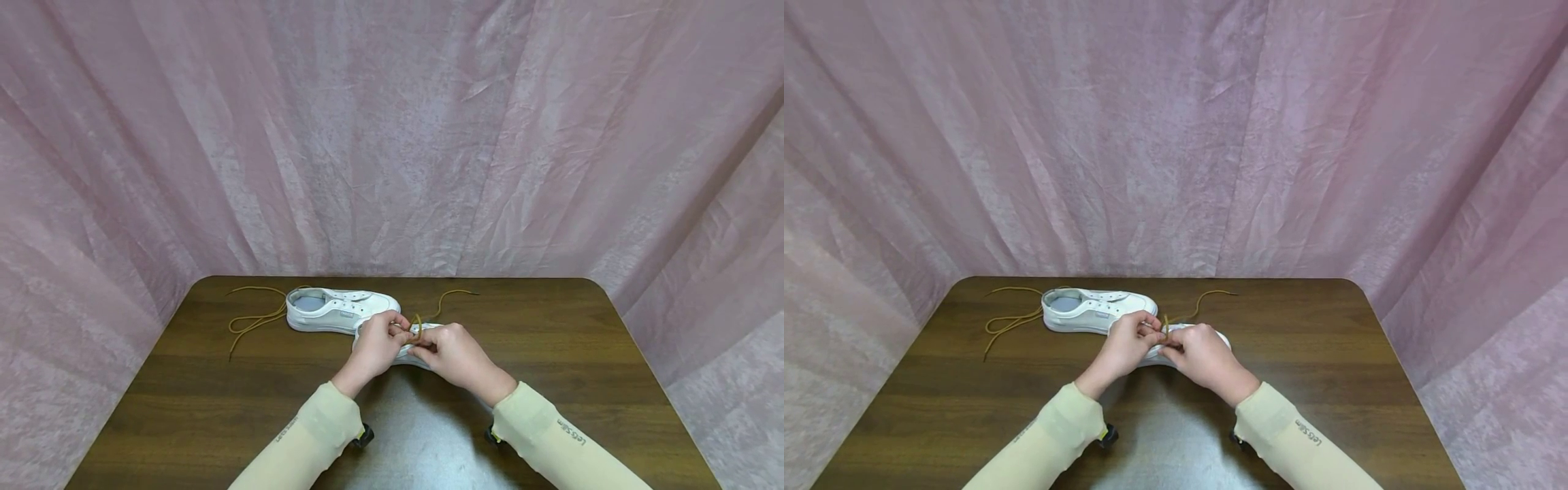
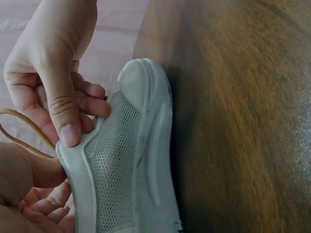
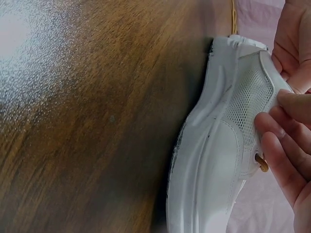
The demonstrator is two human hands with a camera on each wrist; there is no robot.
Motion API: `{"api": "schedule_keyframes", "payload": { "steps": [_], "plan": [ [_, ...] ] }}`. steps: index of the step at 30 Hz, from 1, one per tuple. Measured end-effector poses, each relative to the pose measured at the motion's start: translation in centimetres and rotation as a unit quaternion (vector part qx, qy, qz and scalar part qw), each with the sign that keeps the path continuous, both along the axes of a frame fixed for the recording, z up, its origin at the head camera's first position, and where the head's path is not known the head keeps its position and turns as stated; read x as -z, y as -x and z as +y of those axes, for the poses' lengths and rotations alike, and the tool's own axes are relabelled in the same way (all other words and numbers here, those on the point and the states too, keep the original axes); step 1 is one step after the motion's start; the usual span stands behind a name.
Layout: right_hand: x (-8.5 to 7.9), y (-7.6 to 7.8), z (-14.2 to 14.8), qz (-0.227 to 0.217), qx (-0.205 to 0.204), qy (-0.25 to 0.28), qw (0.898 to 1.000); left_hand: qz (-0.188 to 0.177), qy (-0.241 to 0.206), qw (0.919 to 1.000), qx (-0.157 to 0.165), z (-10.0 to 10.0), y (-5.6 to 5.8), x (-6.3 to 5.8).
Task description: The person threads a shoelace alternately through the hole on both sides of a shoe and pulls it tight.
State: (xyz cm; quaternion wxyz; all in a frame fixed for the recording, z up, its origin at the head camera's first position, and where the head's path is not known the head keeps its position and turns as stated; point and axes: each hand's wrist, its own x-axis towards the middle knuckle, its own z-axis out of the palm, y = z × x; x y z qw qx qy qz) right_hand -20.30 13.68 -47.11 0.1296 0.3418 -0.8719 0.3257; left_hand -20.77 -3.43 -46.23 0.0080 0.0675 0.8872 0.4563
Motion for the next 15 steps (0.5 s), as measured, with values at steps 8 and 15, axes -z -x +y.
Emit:
{"api": "schedule_keyframes", "payload": {
  "steps": [8,15],
  "plan": [
    [0.01,-0.06,0.07,0.004,0.001,-0.003,1.000,-0.005,-0.018,0.9998,0.011,0.10,0.02,0.12],
    [0.05,-0.16,0.00,0.007,0.034,-0.013,0.999,-0.018,-0.046,0.9986,0.017,0.02,0.09,-0.16]
  ]
}}
